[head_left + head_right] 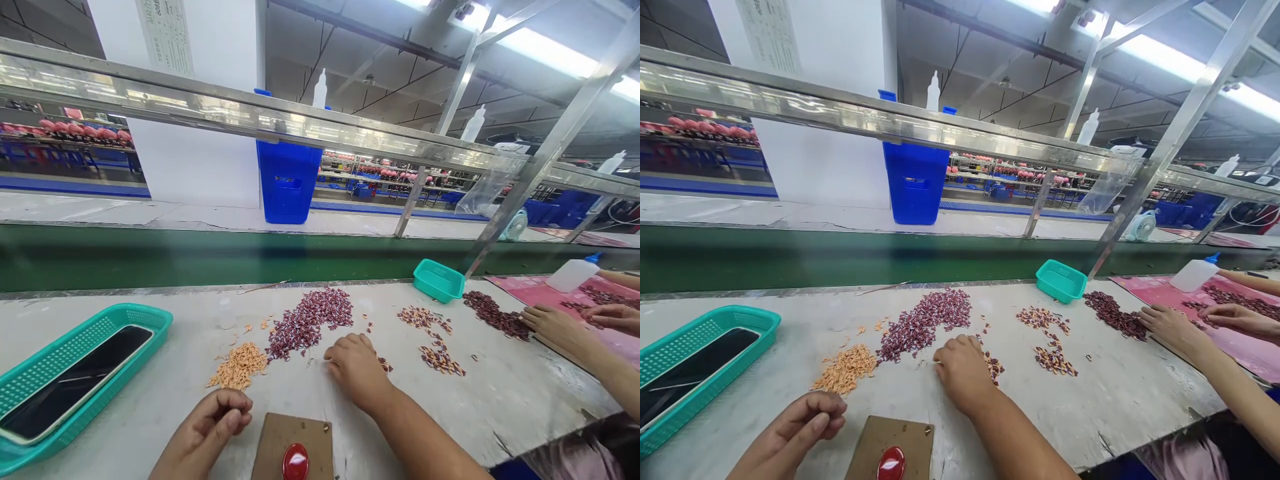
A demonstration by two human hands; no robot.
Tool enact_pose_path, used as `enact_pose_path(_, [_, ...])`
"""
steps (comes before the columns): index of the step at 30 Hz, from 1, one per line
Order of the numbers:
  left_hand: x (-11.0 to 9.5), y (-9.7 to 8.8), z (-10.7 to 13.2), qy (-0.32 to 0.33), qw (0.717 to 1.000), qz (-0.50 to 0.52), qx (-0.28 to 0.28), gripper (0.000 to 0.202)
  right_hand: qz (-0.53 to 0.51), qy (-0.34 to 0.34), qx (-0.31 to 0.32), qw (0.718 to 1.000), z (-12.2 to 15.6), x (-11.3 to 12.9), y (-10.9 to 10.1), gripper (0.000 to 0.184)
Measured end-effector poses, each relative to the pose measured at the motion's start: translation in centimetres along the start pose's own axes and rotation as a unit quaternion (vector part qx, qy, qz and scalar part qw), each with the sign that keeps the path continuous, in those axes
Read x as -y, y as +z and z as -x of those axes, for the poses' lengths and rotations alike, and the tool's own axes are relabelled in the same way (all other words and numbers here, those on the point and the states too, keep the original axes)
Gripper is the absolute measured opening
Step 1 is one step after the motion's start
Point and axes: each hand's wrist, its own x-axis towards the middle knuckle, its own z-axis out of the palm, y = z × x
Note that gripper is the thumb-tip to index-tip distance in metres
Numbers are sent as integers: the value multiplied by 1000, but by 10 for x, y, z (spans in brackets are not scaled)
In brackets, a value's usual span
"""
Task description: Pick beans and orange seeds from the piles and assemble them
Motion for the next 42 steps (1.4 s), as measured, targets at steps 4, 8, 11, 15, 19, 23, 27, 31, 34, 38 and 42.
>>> enact_pose_path(4, [-7,-12,-3,16,999,-34,-34,39,21,-38,30,999,-34,22,9,16])
enact_pose_path(8, [-22,-25,-8,51,991,-109,-49,25,29,-45,40,998,-49,30,17,16])
enact_pose_path(11, [-28,-30,-18,94,971,-218,-12,16,16,-42,34,998,-48,32,18,20])
enact_pose_path(15, [-29,-26,-32,157,905,-392,55,15,-32,-21,23,999,-41,35,14,18])
enact_pose_path(19, [-26,-15,-39,204,816,-527,117,25,-110,-14,14,994,-28,39,8,18])
enact_pose_path(23, [-21,-8,-43,233,757,-598,122,32,-190,-11,-3,982,-15,43,6,17])
enact_pose_path(27, [-16,-7,-48,230,737,-621,136,33,-275,-11,-4,961,-4,44,6,23])
enact_pose_path(31, [-17,-6,-53,220,721,-640,153,34,-349,-14,4,937,3,42,4,32])
enact_pose_path(34, [-20,-5,-55,218,710,-650,159,36,-385,2,2,923,9,44,0,28])
enact_pose_path(38, [-26,-1,-54,218,709,-651,158,32,-422,30,-6,906,17,45,-1,16])
enact_pose_path(42, [-33,2,-43,222,741,-617,147,27,-513,54,9,857,24,44,3,16])
